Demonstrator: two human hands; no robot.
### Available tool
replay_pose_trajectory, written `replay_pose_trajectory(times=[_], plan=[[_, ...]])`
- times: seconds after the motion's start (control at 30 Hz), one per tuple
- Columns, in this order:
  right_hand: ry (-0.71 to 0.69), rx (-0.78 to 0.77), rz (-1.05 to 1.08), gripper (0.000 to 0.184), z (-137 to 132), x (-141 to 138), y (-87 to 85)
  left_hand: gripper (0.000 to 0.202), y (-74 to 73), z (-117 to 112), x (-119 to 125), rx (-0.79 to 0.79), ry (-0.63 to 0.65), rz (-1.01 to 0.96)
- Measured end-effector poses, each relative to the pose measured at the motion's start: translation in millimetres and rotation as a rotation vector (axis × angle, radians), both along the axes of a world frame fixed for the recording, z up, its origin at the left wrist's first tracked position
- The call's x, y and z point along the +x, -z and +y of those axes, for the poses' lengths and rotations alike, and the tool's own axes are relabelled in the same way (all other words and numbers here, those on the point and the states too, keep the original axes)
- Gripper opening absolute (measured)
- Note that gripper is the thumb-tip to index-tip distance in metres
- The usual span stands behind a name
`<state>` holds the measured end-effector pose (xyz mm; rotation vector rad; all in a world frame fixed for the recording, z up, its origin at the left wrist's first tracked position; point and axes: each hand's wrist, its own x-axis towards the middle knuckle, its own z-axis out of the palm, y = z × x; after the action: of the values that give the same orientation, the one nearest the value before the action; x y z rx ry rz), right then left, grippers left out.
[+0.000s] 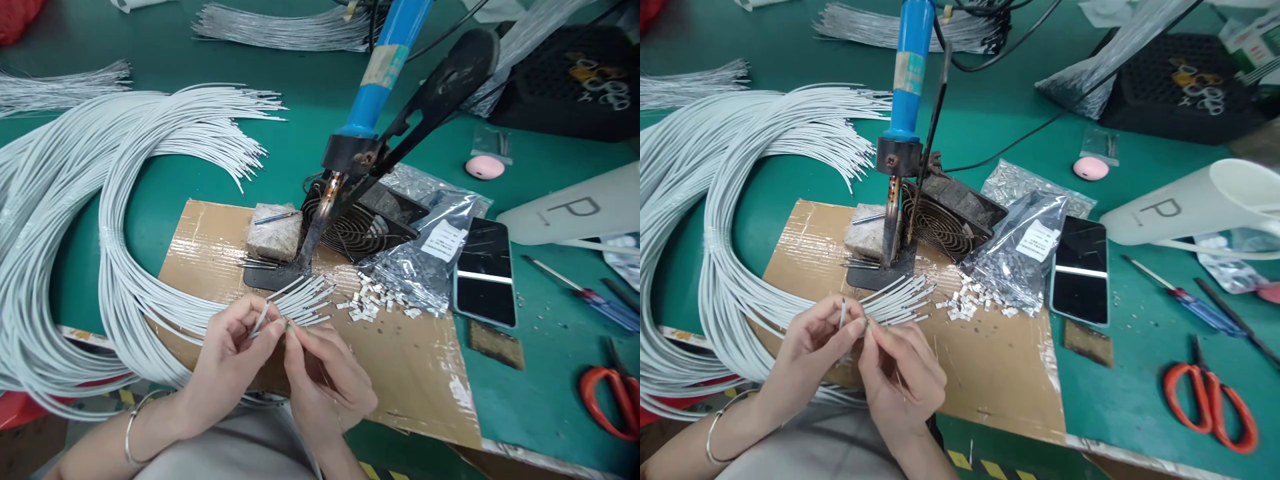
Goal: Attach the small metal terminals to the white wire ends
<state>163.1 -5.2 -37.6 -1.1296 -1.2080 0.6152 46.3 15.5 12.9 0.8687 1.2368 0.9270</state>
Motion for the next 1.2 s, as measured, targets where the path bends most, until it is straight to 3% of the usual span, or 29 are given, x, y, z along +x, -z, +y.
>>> replay_pose_trajectory(times=[0.17,0.3,0.4,0.63,0.77,0.97,1.03,1.2], plan=[[-0.084,-0.016,-0.050,0.041,1.0,13.8,-3.8,0.014,-8.6,3.6,-0.2,0.024,0.024,0.230],[-0.230,-0.182,-0.046,0.025,5.2,34.5,-12.6,0.009,-14.9,3.6,1.6,0.070,0.068,0.351],[-0.321,-0.266,-0.032,0.025,9.7,43.4,-17.8,0.009,-17.8,3.5,3.0,0.087,0.084,0.395],[-0.464,-0.199,-0.158,0.021,17.4,35.6,-20.7,0.010,-18.8,1.6,1.7,0.050,0.123,0.396],[-0.397,-0.145,-0.232,0.021,17.0,39.0,-18.2,0.010,-12.3,-2.6,-3.8,0.058,0.126,0.383],[0.052,-0.175,-0.398,0.015,23.3,84.3,-11.2,0.011,-6.3,4.0,-14.6,0.011,-0.002,0.385],[0.050,-0.193,-0.543,0.008,28.4,98.9,-7.9,0.011,-4.8,7.0,-14.4,0.026,-0.006,0.386],[-0.157,-0.135,-0.778,0.005,38.7,111.3,1.5,0.010,-1.6,9.7,-7.9,0.058,0.001,0.380]])
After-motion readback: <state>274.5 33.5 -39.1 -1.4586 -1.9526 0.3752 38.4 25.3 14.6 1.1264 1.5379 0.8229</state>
